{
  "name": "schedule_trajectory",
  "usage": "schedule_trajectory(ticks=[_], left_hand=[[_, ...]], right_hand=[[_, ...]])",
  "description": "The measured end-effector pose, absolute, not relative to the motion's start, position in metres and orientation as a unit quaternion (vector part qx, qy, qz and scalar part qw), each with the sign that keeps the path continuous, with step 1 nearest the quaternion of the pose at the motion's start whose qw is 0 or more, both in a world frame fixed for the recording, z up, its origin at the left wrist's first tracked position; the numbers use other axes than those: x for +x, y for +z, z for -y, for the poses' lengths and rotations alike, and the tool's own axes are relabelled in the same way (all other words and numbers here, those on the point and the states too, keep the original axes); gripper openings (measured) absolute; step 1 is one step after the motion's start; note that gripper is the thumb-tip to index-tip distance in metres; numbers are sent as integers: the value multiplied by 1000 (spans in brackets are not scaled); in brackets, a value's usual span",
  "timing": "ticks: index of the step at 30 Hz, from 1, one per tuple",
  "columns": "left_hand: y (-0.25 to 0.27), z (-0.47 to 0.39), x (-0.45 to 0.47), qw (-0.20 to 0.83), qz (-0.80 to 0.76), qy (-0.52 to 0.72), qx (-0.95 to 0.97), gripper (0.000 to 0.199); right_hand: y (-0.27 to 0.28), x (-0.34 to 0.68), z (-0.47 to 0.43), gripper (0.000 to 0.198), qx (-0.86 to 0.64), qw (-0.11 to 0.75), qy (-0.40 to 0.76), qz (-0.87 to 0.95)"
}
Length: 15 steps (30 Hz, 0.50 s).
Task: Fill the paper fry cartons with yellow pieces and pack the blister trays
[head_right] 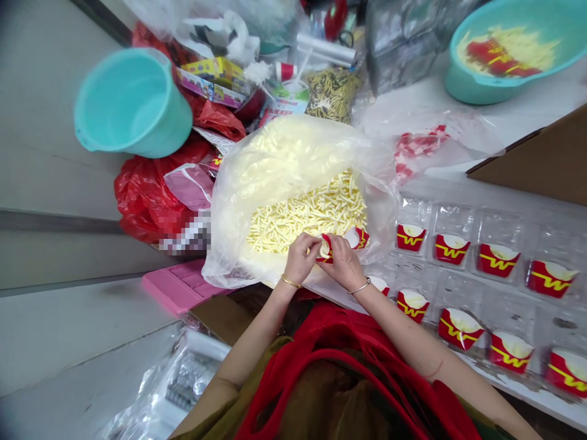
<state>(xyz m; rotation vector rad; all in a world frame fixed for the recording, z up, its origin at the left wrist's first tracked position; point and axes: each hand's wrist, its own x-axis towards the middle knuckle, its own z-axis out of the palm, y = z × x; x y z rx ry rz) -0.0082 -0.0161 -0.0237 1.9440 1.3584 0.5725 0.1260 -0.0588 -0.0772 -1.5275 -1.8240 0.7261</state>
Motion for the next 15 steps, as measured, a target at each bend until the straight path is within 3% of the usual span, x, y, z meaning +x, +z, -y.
schedule_trajectory(ticks=[6,8,11,13,15], left_hand=[[-22,10,-22,351,-516,183,759,22],[-26,-4,-43,289,-614,162,717,25],[-41,-25,-72,174,-746,14,642,31],[-54,-34,-81,155,-768,-52,619,28],[-65,-39,-83,165,-762,-42,625,16]], right_hand=[[-83,131,60,66,-591,340,282,675],[-82,134,58,72,-604,342,283,662],[-79,135,56,76,-613,338,284,655],[-78,134,56,76,-610,337,285,658],[-77,132,57,76,-604,335,287,664]])
